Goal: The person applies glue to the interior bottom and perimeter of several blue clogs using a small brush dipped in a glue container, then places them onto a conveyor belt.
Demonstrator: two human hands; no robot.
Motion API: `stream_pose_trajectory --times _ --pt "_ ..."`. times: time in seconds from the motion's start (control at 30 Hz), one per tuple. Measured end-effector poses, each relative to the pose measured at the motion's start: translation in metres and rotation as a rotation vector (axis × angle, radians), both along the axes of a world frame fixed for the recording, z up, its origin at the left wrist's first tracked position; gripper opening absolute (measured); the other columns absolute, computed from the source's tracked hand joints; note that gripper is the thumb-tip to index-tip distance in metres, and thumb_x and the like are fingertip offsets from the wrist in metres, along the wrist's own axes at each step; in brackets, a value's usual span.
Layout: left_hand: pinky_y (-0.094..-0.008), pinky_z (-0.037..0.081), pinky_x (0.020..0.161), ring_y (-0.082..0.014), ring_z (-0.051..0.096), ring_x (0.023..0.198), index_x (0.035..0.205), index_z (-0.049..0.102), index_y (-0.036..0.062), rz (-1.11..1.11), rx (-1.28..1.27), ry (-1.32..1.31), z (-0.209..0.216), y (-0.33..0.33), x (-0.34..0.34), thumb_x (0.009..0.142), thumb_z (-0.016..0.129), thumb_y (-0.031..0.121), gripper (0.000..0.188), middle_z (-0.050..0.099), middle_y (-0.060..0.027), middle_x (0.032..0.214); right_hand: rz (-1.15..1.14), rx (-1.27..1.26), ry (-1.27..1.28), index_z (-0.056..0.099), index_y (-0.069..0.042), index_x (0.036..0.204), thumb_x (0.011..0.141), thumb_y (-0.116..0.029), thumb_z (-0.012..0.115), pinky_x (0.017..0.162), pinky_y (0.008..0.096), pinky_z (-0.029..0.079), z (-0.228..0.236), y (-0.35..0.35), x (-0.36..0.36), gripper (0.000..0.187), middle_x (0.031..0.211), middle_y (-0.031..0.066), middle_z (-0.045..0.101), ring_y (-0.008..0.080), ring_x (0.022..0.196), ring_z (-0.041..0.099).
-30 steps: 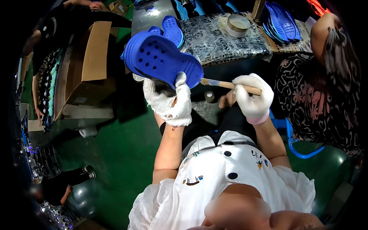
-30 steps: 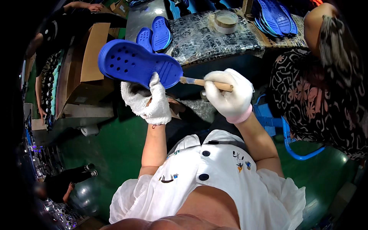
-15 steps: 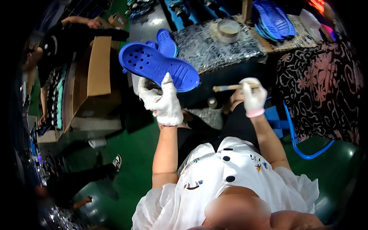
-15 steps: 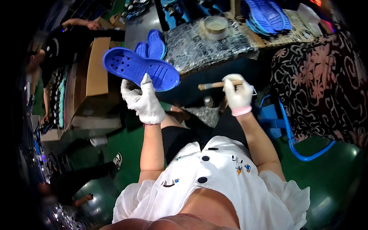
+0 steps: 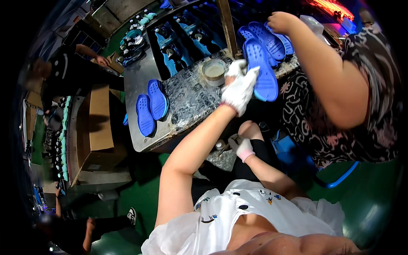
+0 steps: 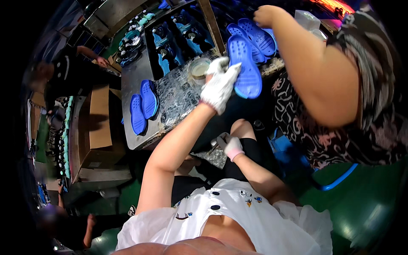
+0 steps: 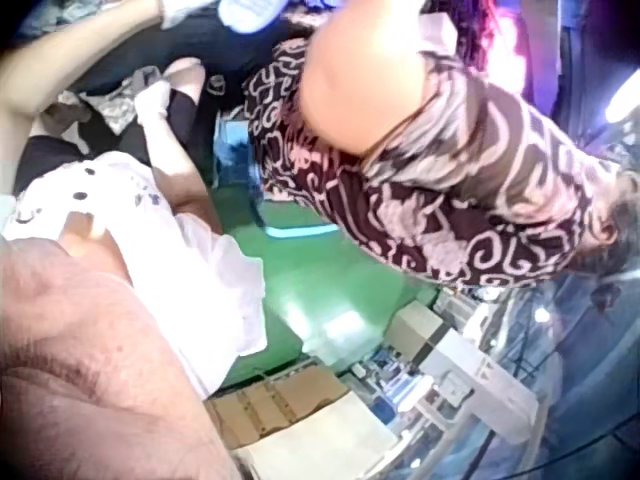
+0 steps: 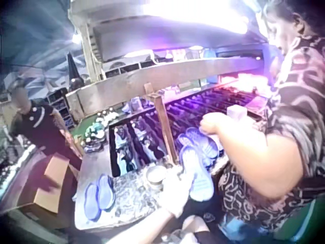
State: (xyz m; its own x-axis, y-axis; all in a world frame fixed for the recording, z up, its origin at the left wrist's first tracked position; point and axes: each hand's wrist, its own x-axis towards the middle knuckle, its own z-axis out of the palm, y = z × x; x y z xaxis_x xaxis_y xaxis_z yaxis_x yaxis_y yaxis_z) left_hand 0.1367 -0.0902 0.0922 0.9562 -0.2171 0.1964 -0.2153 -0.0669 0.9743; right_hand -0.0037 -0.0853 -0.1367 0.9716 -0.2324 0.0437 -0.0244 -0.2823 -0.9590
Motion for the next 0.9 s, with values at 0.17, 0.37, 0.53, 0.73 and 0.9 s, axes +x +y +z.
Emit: stream_pose_trajectory --times 0.17,0.37,0.53,0.73,0.9 --pt "-0.0290 0.050 0.056 -0.0137 0.060 0.061 0.123 0.052 -0.0046 0.177 0.154 -0.069 -0.005 -0.035 0.077 0.084 0.072 0.033 0.058 0.065 -0.0104 0.085 0.012 0.161 0.143 0.068 -0.004 0.086 0.087 -0.021 0.065 0.059 0.0330 0.051 0.022 0.000 0.002 0.017 0.071 0.0129 0.067 0.0227 0.062 0.066" --pt "-0.0365 0.050 0.088 -0.0286 0.060 0.102 0.110 0.063 0.0024 0.157 0.348 -0.726 -0.013 0.026 0.040 0.081 0.074 0.016 0.034 0.061 -0.0166 0.110 0.032 -0.040 0.156 0.068 -0.007 0.087 0.087 -0.031 0.061 0.073 0.0417 0.053 0.012 -0.007 0.008 0.025 0.082 0.0171 0.069 0.0349 0.082 0.068" --pt "-0.0455 0.048 0.088 -0.0384 0.058 0.102 0.106 0.064 0.0069 0.380 0.830 -0.955 -0.006 0.173 -0.012 0.077 0.075 0.013 0.031 0.059 -0.0198 0.114 0.074 -0.038 0.193 0.068 -0.007 0.090 0.088 -0.033 0.060 0.075 0.0408 0.052 0.005 -0.017 0.011 0.028 0.085 0.0166 0.069 0.0337 0.083 0.067" --pt "-0.0502 0.043 0.082 -0.0358 0.055 0.096 0.093 0.063 0.0068 0.504 1.242 -0.561 -0.035 0.289 -0.046 0.082 0.065 0.023 0.020 0.061 -0.0162 0.102 0.092 0.110 0.226 0.065 -0.006 0.087 0.090 -0.024 0.063 0.063 0.0294 0.049 0.018 -0.001 0.010 0.018 0.071 0.0039 0.065 0.0125 0.064 0.061" --pt "-0.0483 0.043 0.096 -0.0435 0.053 0.112 0.092 0.065 0.0065 0.584 0.975 -0.716 -0.065 0.277 -0.058 0.078 0.064 0.013 0.015 0.058 -0.0252 0.118 0.106 0.228 0.184 0.064 -0.003 0.088 0.092 -0.017 0.061 0.058 0.0248 0.045 -0.004 -0.007 0.010 0.015 0.071 0.0029 0.062 0.0101 0.062 0.057"
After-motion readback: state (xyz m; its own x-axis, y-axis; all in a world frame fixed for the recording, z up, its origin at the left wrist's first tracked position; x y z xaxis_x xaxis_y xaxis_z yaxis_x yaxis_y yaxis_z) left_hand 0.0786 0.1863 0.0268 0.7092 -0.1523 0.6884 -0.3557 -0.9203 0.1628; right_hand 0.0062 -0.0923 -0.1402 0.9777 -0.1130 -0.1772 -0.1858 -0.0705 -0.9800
